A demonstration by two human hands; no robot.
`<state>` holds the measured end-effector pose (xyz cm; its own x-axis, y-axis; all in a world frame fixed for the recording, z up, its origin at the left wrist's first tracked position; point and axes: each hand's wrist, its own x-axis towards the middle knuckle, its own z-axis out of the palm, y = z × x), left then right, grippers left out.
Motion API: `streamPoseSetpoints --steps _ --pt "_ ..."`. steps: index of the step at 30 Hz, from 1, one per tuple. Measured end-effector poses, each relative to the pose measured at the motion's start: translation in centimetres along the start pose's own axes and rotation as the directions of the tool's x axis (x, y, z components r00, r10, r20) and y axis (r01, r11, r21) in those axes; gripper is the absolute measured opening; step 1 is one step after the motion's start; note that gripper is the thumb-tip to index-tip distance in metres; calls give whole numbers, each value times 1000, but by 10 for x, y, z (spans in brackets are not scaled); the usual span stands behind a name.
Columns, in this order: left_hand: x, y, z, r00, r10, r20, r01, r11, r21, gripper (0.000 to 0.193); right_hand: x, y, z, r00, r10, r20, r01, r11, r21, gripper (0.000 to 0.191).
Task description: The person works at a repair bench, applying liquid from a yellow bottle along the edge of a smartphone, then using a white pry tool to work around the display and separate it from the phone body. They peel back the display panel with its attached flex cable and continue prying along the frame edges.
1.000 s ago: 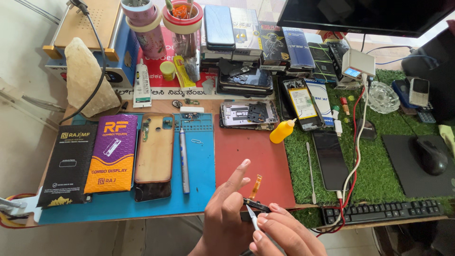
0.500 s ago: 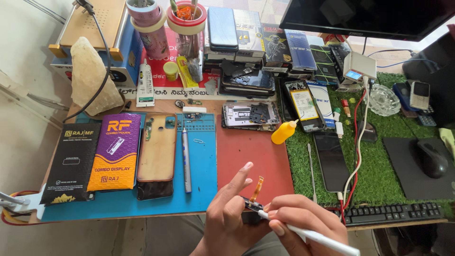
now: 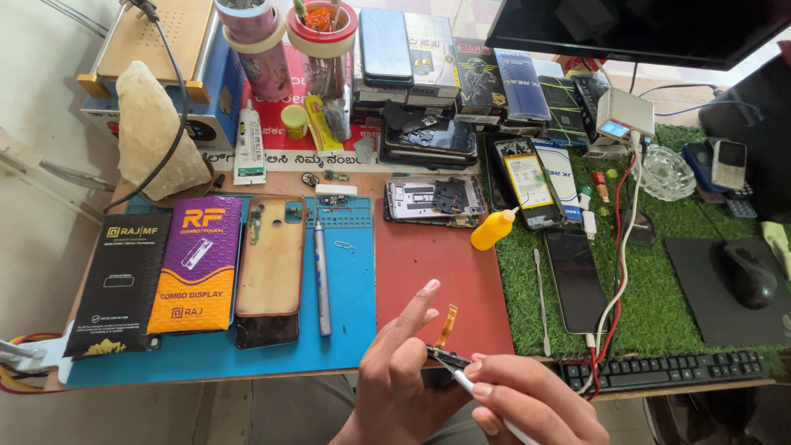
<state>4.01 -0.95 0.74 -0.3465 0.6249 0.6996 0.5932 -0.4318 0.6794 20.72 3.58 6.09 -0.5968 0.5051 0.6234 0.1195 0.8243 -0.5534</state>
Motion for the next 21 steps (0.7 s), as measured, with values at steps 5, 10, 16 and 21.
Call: streamPoseSetpoints --steps 5,10,16,21 --pt "-1 -1 2 1000 27 -10 -27 1000 10 66 0 -3 -1 999 30 28 -29 1000 -11 32" --pt "1 0 1 999 38 -11 -38 999 1 64 4 -5 5 1000 -1 -10 1 999 -38 31" --pt "4 0 2 998 54 -39 -55 998 -19 56 -2 -4 11 992 -120 50 127 973 -193 33" --pt "0 -1 6 997 25 -68 -27 999 -34 48 -14 -3 27 994 -105 -18 100 980 -171 30"
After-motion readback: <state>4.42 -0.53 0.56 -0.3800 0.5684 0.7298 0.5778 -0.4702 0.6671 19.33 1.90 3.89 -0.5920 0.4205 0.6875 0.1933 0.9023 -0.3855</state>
